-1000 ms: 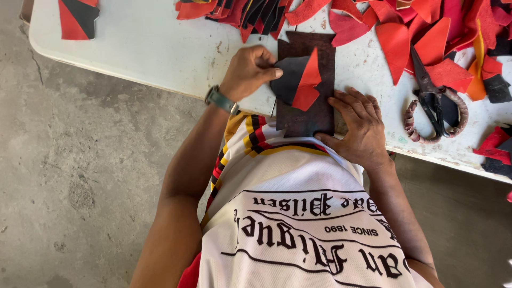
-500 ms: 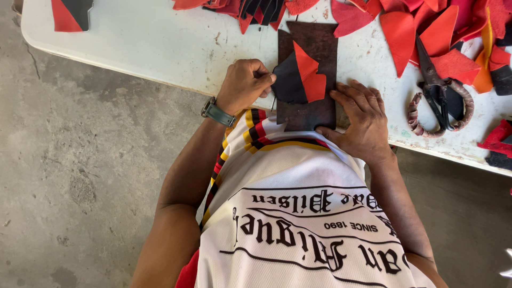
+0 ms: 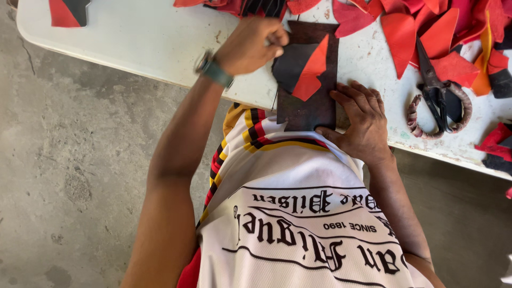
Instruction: The person uses shears to cut red, black, and yellow fabric pieces on a white table. They repeatedly align the fabric against a dark template, cut along the edges, and place the finished pieces aside. The person also adjusts and repositions the fabric and template throughout the process.
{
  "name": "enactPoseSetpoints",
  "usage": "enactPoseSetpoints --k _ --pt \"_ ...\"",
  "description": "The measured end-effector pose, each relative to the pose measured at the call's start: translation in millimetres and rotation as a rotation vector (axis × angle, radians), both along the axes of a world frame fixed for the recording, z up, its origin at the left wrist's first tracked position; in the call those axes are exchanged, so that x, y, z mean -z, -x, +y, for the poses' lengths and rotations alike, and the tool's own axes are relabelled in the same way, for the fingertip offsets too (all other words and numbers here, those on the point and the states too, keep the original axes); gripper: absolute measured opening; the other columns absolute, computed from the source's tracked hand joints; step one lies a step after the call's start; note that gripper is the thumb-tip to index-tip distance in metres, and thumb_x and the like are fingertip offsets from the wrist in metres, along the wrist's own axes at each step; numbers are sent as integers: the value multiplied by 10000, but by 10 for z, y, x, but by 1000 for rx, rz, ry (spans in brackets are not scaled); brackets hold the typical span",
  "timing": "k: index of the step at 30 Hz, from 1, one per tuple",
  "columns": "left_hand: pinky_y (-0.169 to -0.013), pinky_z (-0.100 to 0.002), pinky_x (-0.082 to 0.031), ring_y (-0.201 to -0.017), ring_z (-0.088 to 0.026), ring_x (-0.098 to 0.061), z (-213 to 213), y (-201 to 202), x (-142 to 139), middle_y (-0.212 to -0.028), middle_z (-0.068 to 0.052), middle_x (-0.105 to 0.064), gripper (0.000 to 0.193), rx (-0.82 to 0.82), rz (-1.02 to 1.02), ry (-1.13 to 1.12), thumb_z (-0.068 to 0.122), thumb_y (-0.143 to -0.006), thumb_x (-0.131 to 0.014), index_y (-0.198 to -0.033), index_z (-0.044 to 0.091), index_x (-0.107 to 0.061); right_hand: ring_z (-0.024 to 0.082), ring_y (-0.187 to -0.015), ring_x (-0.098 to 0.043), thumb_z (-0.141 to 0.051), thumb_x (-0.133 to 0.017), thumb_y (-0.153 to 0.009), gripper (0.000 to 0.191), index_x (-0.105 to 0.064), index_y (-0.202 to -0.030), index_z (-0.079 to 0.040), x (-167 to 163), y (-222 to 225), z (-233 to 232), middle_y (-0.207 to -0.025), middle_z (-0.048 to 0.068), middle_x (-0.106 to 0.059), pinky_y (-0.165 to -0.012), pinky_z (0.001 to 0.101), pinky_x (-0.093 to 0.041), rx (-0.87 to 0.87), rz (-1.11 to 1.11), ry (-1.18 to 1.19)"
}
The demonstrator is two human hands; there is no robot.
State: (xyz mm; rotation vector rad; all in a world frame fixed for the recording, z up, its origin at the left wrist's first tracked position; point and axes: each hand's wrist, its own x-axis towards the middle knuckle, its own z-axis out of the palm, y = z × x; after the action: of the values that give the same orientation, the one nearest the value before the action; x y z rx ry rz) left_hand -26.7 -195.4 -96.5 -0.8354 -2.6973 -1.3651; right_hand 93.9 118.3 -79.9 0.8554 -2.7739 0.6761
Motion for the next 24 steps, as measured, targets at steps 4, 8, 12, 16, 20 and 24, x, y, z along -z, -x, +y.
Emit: enactPoseSetpoints --k 4,8,12,16,20,24 --pt "-773 -347 -601 -868 -208 -766 338 463 -120 -948 -107 -777 108 218 57 183 -5 -853 -782 -949 38 -755 404 -1359 -517 -467 -911 -686 942 -568 -1440 -19 -36 15 -28 -1409 207 -594 -1182 545 -365 21 -28 32" --pt "-810 -378 -576 -929 -241 -742 543 497 -132 -999 -122 -759 139 302 163 165 14 -861 -779 -997 21 -747 437 -1307 -512 -440 -943 -622 1011 -539 -1438 -2 -36 19 -5 -1401 242 -580 -1138 528 -377 25 -97 77" --pt "-867 -382 -578 -1011 -264 -719 210 15 -17 -1114 -143 -717 166 -10 211 -30 63 -972 -755 -1123 1 -724 374 -1373 -543 -352 -915 -760 919 -500 -1497 9 2 90 39 -1473 208 -546 -1184 458 -431 83 -177 315" --pt "-940 -411 -552 -1056 -282 -689 46 -596 240 -1243 -149 -647 239 -180 93 60 210 -1019 -701 -1157 15 -712 345 -1350 -577 -260 -948 -737 844 -567 -1445 -1 91 262 -54 -1436 168 -634 -1169 468 -379 108 -75 203" --pt "-1049 -459 -467 -1105 -265 -681 136 -827 407 -1318 -87 -658 353 -325 47 85 395 -993 -692 -1117 72 -760 319 -1320 -583 -254 -947 -751 808 -594 -1435 -10 187 283 -202 -1399 153 -660 -1158 468 -340 150 -86 203" --pt "-1132 -473 -386 -1278 -271 -607 135 -804 402 -1338 -60 -649 462 -237 118 117 484 -966 -714 -1193 84 -755 323 -1283 -579 -300 -954 -752 774 -635 -1399 -21 229 197 -224 -1374 144 -654 -1156 460 -353 187 -60 203"
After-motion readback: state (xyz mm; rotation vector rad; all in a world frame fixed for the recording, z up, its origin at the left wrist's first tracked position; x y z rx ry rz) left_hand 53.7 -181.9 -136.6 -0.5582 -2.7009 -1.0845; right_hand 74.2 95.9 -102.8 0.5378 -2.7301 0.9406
